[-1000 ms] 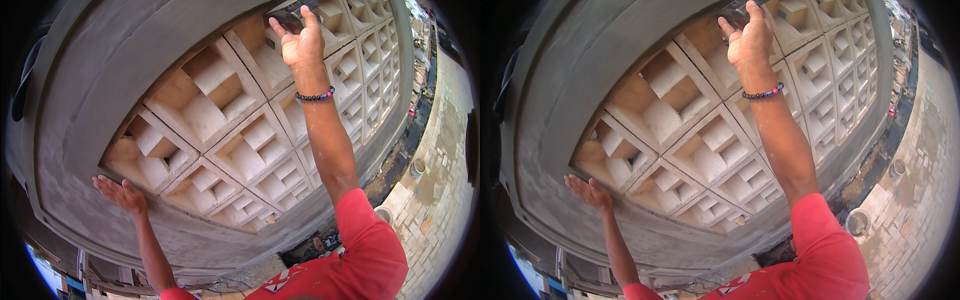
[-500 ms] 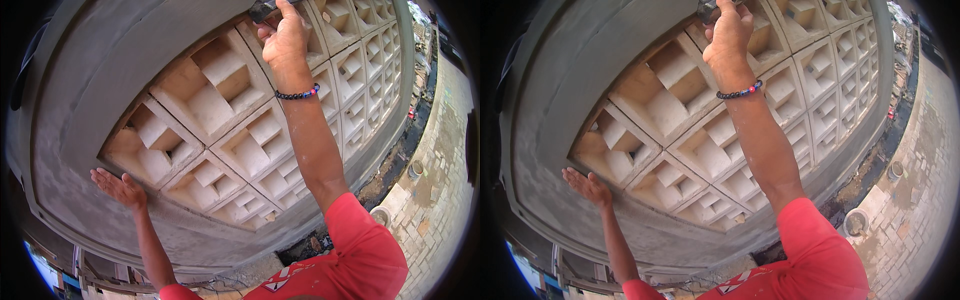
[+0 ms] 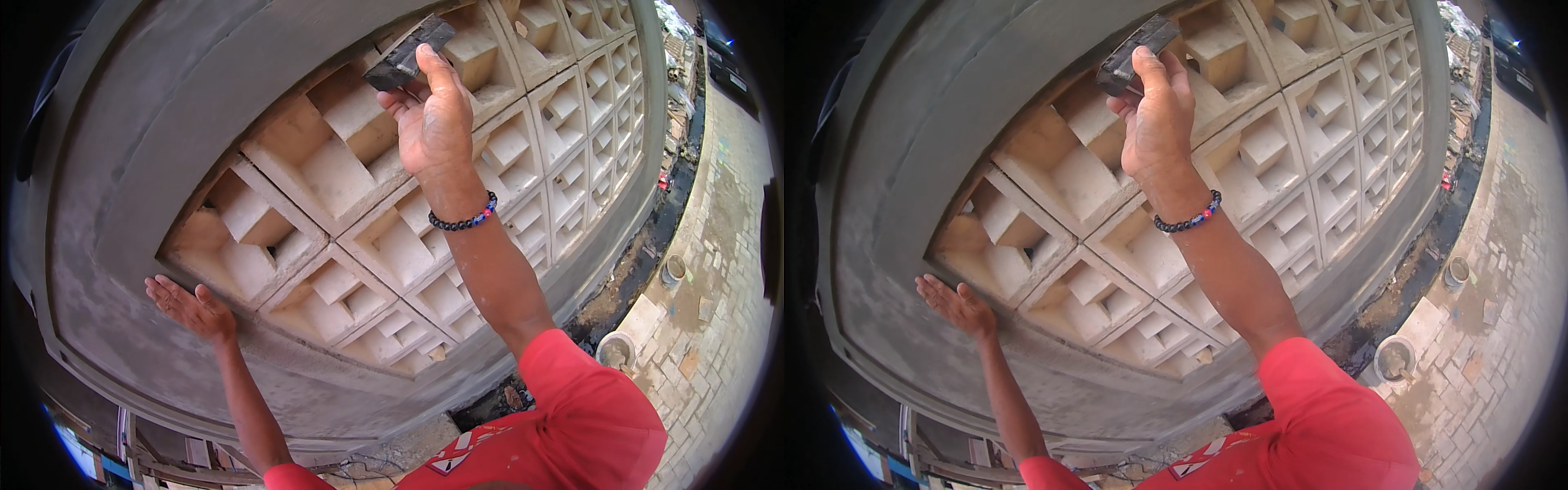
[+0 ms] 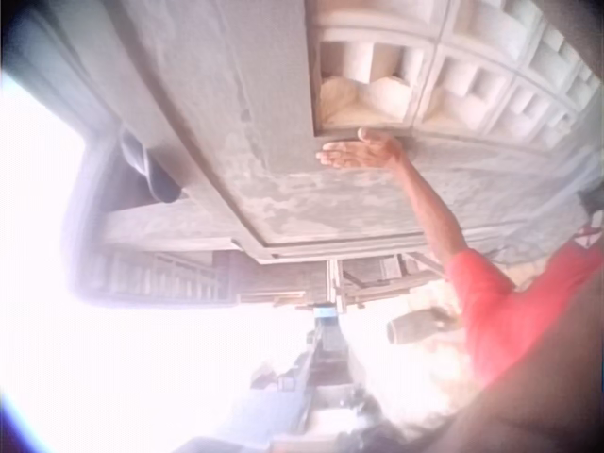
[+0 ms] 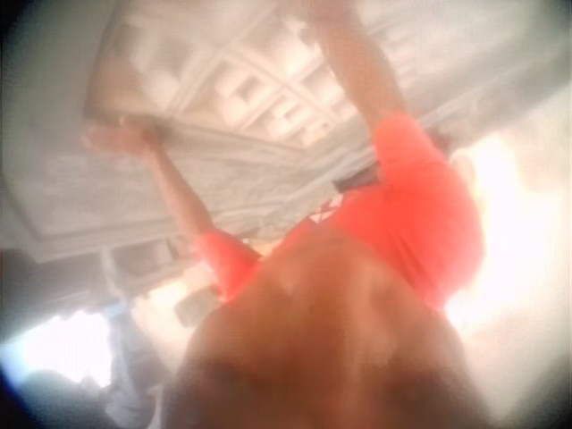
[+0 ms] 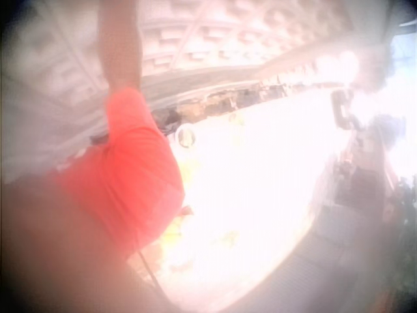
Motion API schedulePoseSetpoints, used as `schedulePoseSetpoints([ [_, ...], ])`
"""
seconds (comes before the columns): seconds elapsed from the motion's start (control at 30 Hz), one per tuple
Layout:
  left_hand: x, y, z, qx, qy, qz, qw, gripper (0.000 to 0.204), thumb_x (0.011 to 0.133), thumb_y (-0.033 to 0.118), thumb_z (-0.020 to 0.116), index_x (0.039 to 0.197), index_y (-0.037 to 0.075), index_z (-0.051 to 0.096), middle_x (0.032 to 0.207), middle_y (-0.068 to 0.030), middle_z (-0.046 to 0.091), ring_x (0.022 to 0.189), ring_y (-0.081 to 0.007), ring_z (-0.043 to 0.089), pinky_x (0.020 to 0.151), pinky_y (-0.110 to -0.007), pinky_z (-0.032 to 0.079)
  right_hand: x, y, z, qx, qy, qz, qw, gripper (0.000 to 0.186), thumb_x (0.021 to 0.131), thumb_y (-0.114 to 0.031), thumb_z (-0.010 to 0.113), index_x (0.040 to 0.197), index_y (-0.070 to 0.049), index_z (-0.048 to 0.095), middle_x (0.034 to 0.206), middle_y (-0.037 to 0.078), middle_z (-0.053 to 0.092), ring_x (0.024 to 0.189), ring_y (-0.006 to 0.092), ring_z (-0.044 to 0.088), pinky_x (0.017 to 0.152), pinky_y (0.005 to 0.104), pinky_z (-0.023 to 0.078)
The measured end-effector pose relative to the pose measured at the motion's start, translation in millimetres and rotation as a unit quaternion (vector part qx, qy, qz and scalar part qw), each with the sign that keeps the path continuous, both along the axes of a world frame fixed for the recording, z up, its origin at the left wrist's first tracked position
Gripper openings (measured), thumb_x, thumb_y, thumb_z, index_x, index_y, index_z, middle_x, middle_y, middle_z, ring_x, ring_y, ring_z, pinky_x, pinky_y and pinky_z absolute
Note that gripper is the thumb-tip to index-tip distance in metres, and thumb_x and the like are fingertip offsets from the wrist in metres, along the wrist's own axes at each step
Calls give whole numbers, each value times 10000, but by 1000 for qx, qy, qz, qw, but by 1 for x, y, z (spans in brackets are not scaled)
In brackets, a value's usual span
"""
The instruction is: The person uses a hand trowel to smooth wet concrete on a curved ceiling surface with a geometric lattice pattern. They repeatedly scrape and level the surface, moving the trowel across different sections to create a uniform finish.
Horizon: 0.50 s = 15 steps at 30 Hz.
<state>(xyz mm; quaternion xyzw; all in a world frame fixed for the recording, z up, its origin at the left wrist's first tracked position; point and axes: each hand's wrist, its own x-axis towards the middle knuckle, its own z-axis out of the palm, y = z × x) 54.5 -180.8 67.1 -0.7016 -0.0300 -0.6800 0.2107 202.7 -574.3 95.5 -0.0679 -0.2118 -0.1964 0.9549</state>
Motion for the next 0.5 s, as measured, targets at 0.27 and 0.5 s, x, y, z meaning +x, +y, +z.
schedulePoseSetpoints([
  [0.27,0,-2,1,-12,2,-3,1000,846,1028,637,192,1566,-15,222,1647,-180,194,1529,-351,146,1238,-453,85,60,-89,21,37,25,10,999,369,961,-291,646,1224,-62,526,989,115,613,887,232,609,633,326,509],
  [0.5,2,-5,1,-14,5,-5,1000,851,1026,640,193,1568,-16,215,1646,-194,186,1528,-365,141,1236,-462,84,34,-77,50,-15,77,-87,993,328,989,-275,591,1242,-82,511,1227,128,578,808,237,575,601,319,496],
])
